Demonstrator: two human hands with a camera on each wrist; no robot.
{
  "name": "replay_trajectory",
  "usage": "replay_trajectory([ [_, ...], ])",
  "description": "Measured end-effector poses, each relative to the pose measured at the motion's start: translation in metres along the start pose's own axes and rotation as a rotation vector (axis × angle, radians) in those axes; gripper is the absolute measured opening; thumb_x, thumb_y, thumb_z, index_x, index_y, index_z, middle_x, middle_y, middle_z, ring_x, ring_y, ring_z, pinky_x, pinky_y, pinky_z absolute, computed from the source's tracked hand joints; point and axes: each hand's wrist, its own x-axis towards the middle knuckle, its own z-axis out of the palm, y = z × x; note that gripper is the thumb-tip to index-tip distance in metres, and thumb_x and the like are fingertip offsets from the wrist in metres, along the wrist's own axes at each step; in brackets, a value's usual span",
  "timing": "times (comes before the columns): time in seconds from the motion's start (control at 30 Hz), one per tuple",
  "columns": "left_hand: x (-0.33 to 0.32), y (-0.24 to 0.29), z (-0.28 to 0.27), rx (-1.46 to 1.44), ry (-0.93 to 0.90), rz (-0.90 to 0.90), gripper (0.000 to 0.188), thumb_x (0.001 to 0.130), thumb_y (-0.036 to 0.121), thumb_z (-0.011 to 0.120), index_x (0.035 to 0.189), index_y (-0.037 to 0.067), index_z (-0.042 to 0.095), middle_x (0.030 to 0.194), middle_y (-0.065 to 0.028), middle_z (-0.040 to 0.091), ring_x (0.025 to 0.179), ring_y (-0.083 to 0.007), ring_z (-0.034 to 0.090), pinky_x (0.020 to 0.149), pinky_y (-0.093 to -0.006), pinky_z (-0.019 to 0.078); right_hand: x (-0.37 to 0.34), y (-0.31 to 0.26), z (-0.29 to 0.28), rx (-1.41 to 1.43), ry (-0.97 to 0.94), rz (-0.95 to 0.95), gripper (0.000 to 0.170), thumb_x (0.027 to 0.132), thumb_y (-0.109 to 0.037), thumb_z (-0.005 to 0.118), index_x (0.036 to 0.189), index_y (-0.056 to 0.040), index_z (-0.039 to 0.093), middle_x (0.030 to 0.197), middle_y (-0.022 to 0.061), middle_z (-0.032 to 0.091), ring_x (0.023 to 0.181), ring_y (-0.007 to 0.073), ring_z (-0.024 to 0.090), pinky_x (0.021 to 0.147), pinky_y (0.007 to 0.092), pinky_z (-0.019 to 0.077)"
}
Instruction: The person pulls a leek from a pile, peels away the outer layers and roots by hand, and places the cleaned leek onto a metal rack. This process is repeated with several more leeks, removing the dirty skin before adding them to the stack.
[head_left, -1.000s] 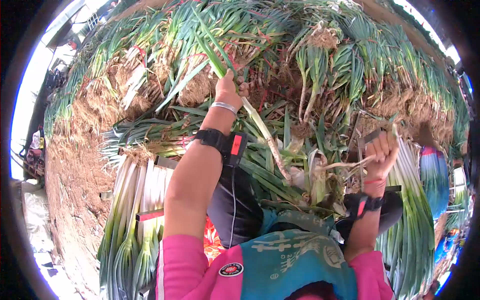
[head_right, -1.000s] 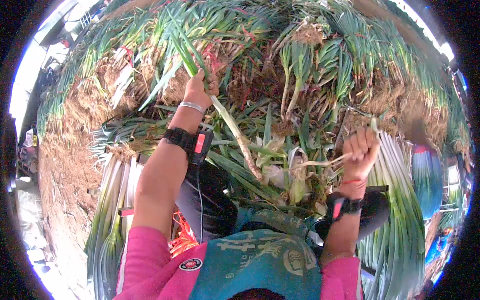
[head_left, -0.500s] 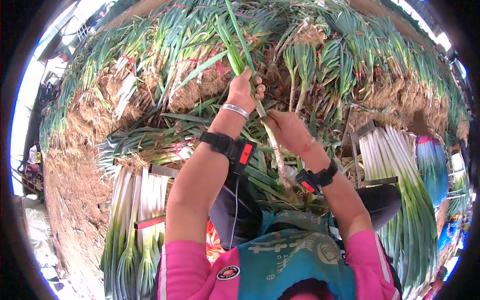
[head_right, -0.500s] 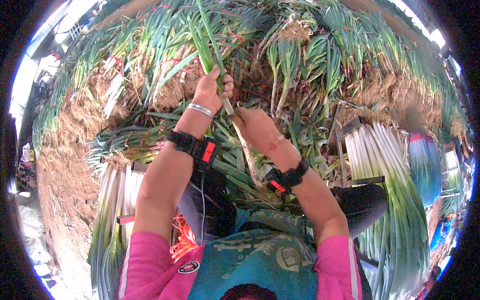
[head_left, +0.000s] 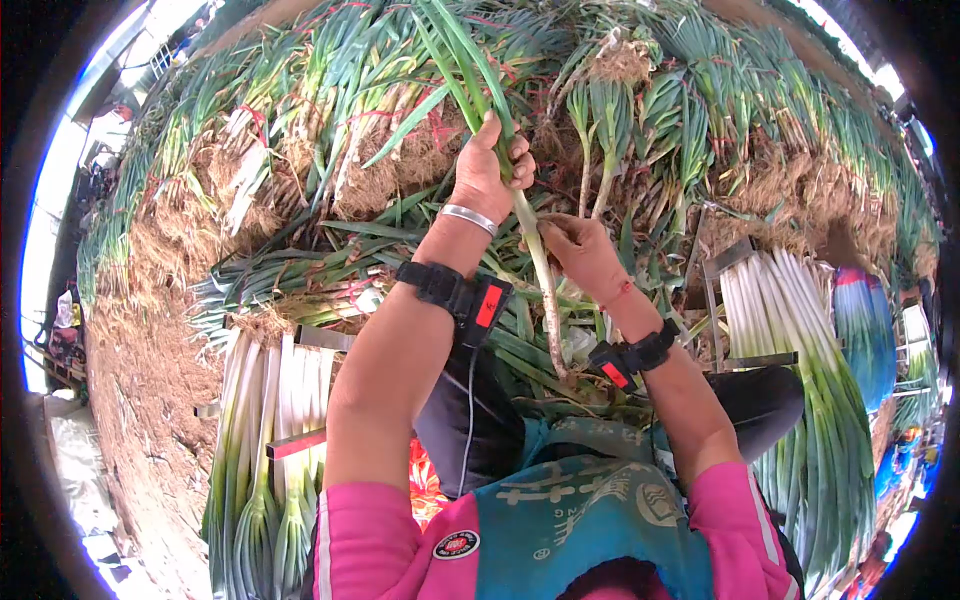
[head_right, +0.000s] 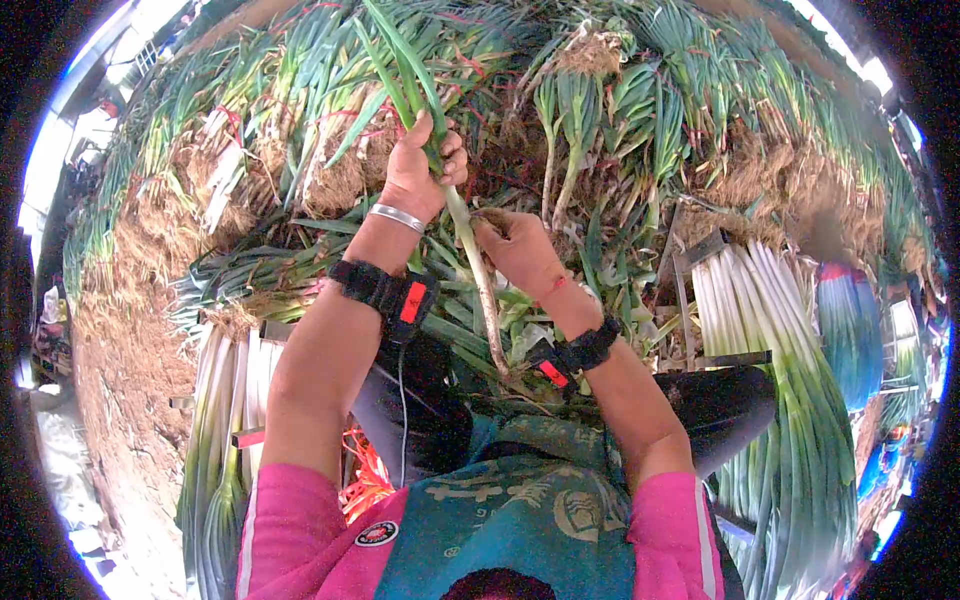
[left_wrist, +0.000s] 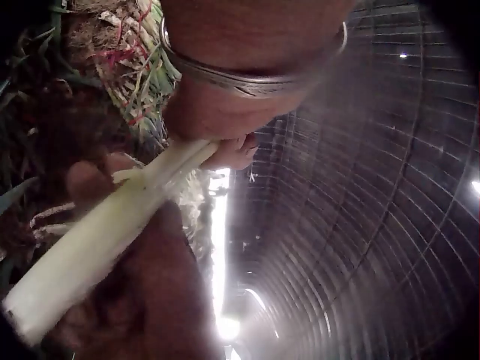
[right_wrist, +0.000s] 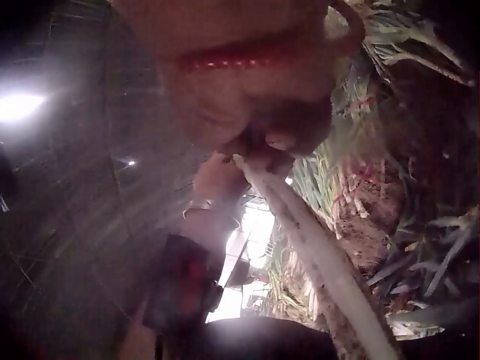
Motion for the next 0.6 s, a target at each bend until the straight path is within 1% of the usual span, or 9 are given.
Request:
replay_trajectory([
  [0.1, -0.002, -0.002, 0.003, 0.02, -0.008, 0.002, 0.043, 0.088, 0.053, 0.053, 0.087, 0.01, 0.049, 0.057, -0.001, 0.038, 0.047, -0.017, 0.039, 0.045, -0.0295, 0.0288, -0.002, -0.007, -0.001, -0.17, 0.026, -0.016, 0.028, 0.089, -0.02, 0.056, 0.102, 0.0035, 0.064, 0.061, 0.0027, 0.058, 0.054, 0.0063, 0.052, 0.053, 0.0245, 0.0446],
  [0.13, -0.003, -0.002, 0.005, 0.029, -0.009, 0.0, 0.044, 0.087, 0.054, 0.053, 0.086, 0.01, 0.049, 0.056, -0.0004, 0.037, 0.047, -0.0172, 0.039, 0.046, -0.0298, 0.0291, -0.003, -0.006, -0.002, -0.157, 0.024, -0.009, 0.028, 0.089, -0.021, 0.056, 0.102, 0.0033, 0.064, 0.061, 0.0029, 0.058, 0.054, 0.0064, 0.052, 0.053, 0.0245, 0.0449],
  [0.2, -0.005, -0.003, 0.009, 0.025, -0.093, 0.037, 0.044, 0.087, 0.056, 0.052, 0.083, 0.012, 0.049, 0.054, 0.0007, 0.035, 0.047, -0.0164, 0.038, 0.047, -0.0291, 0.0288, -0.002, -0.004, -0.003, -0.132, 0.023, 0.004, 0.028, 0.089, -0.021, 0.056, 0.102, 0.003, 0.065, 0.062, 0.0032, 0.059, 0.055, 0.0066, 0.054, 0.054, 0.0245, 0.0456],
  [0.3, -0.006, 0.0, 0.012, 0.0, -0.215, 0.042, 0.044, 0.088, 0.056, 0.05, 0.081, 0.013, 0.049, 0.053, 0.0015, 0.034, 0.047, -0.0153, 0.036, 0.048, -0.0282, 0.0281, 0.002, 0.01, -0.002, -0.076, 0.078, 0.063, 0.025, 0.093, -0.019, 0.052, 0.097, 0.001, 0.066, 0.076, 0.0006, 0.065, 0.054, 0.0019, 0.048, 0.047, 0.0196, 0.0391],
  [0.4, -0.006, 0.003, 0.014, -0.061, -0.311, 0.018, 0.043, 0.09, 0.055, 0.048, 0.081, 0.013, 0.05, 0.053, 0.002, 0.033, 0.046, -0.0141, 0.032, 0.048, -0.0277, 0.0267, -0.002, 0.003, -0.006, 0.2, 0.013, 0.153, 0.026, 0.094, -0.021, 0.05, 0.094, 0.0, 0.066, 0.068, -0.0014, 0.06, 0.049, 0.0018, 0.043, 0.045, 0.0189, 0.0347],
  [0.47, -0.008, 0.006, 0.015, -0.092, -0.38, 0.018, 0.042, 0.09, 0.054, 0.047, 0.081, 0.013, 0.051, 0.053, 0.0021, 0.033, 0.046, -0.014, 0.032, 0.048, -0.0277, 0.0268, -0.006, -0.002, -0.011, 0.347, -0.077, 0.225, 0.027, 0.095, -0.022, 0.048, 0.095, -0.0009, 0.064, 0.066, -0.0039, 0.056, 0.049, 0.0016, 0.04, 0.043, 0.0184, 0.0309],
  [0.5, -0.007, 0.006, 0.014, -0.156, -0.45, 0.005, 0.041, 0.091, 0.051, 0.046, 0.081, 0.011, 0.05, 0.054, 0.0022, 0.034, 0.046, -0.0134, 0.031, 0.047, -0.0278, 0.027, -0.009, -0.003, -0.013, 0.421, -0.122, 0.261, 0.027, 0.095, -0.022, 0.046, 0.096, -0.0013, 0.063, 0.065, -0.0052, 0.054, 0.049, 0.0015, 0.039, 0.042, 0.0181, 0.029],
  [0.6, -0.005, 0.011, 0.009, -0.266, -0.512, 0.007, 0.041, 0.093, 0.049, 0.046, 0.08, 0.01, 0.05, 0.055, 0.0019, 0.034, 0.045, -0.0127, 0.03, 0.046, -0.0278, 0.0266, -0.016, -0.001, -0.012, 0.7, -0.098, 0.26, 0.025, 0.096, -0.022, 0.044, 0.099, -0.0023, 0.059, 0.065, -0.0079, 0.046, 0.05, 0.0014, 0.037, 0.043, 0.0172, 0.0263],
])
